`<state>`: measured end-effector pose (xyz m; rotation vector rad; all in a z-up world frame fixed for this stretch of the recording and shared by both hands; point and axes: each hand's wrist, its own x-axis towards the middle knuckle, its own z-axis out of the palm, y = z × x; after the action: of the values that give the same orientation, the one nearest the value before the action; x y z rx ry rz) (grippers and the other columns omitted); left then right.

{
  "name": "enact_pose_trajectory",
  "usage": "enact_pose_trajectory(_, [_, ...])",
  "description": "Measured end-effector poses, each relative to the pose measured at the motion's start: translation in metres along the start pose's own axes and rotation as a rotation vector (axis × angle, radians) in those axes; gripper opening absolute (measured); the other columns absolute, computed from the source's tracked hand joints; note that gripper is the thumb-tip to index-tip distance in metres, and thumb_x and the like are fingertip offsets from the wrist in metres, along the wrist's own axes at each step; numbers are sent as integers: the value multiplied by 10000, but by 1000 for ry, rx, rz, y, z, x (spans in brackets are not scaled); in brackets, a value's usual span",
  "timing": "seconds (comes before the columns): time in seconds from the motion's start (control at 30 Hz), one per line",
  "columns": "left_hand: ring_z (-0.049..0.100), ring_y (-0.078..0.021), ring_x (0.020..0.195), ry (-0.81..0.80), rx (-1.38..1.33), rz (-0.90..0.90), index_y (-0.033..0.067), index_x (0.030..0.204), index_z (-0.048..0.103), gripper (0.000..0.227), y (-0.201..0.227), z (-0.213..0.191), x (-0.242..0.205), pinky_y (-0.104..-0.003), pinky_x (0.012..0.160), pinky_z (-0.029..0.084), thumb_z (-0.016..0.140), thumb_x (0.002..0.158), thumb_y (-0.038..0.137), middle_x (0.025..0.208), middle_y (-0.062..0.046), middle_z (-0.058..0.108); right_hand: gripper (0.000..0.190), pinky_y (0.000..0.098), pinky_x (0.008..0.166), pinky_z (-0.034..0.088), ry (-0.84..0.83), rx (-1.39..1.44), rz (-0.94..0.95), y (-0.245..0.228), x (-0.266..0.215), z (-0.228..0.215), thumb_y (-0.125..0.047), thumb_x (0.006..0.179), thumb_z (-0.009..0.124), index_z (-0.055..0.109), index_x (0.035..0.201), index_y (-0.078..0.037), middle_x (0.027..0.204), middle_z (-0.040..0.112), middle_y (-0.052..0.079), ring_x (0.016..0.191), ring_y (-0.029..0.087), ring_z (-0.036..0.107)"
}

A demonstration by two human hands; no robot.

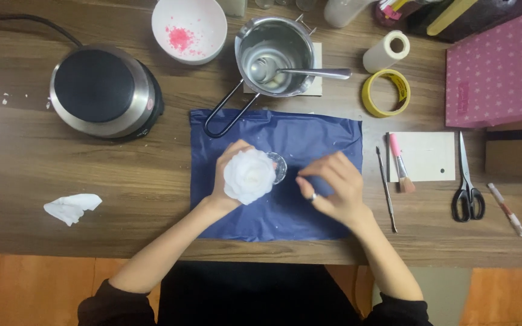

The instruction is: The person is assembling a decorative wax flower by attaching individual petals to a core, wrapping the assembly, and then stirring melted wax in a pot on a heating element.

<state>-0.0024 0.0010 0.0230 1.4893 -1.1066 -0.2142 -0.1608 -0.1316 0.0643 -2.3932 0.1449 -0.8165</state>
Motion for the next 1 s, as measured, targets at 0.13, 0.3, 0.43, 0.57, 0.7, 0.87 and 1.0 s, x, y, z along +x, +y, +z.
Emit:
enact_pose_trajectory(0.13, [527,-105,697,39,-95,-73,100,702,537,328,5,7,-2,-201,747,392,576,898,359,645,-7,502,37,308,609,527,41,-71,-50,-21,2,0,-148,784,718,734,803,-120,739,662,29,640,205,593])
enact_pose_trajectory(0.3, [525,-142,708,-10,16,62,112,642,550,426,-9,17,-9,-269,744,364,618,823,492,556,8,542,154,293,602,534,19,-196,-174,-34,12,4,-82,730,754,742,877,-125,787,659,14,659,161,574])
enact_pose_trajectory(0.43, [538,-124,739,-53,51,44,141,676,562,449,-7,15,-9,-282,772,360,589,810,569,590,40,560,138,286,597,505,-36,-273,-247,-31,10,4,-39,765,684,730,871,-114,780,638,25,665,160,538])
enact_pose_trajectory(0.57, [543,-134,760,-62,19,47,121,677,548,425,-6,13,-9,-305,809,352,597,830,514,601,23,559,137,274,597,481,-67,-343,-290,-32,14,5,-38,761,686,724,865,-119,796,625,17,684,152,516])
enact_pose_trajectory(0.7, [535,-161,824,-148,33,17,99,757,572,333,-6,10,-9,-333,828,344,678,806,411,675,-6,585,122,273,614,480,-102,-383,-293,-34,22,6,-52,767,684,720,857,-126,791,611,14,699,159,515])
enact_pose_trajectory(0.87, [480,-195,956,-226,41,-12,78,863,609,288,2,2,0,-370,845,333,756,730,287,857,-12,591,89,324,646,496,-160,-310,-197,-26,31,-1,-69,758,703,690,836,-110,792,602,36,707,221,545])
enact_pose_trajectory(1.0, [438,-242,1091,-221,90,-12,64,1048,611,449,8,-5,6,-385,796,374,770,646,186,1102,-9,546,57,310,668,493,-167,-272,-29,-28,39,-6,-76,782,712,696,826,-109,777,584,23,738,210,538])
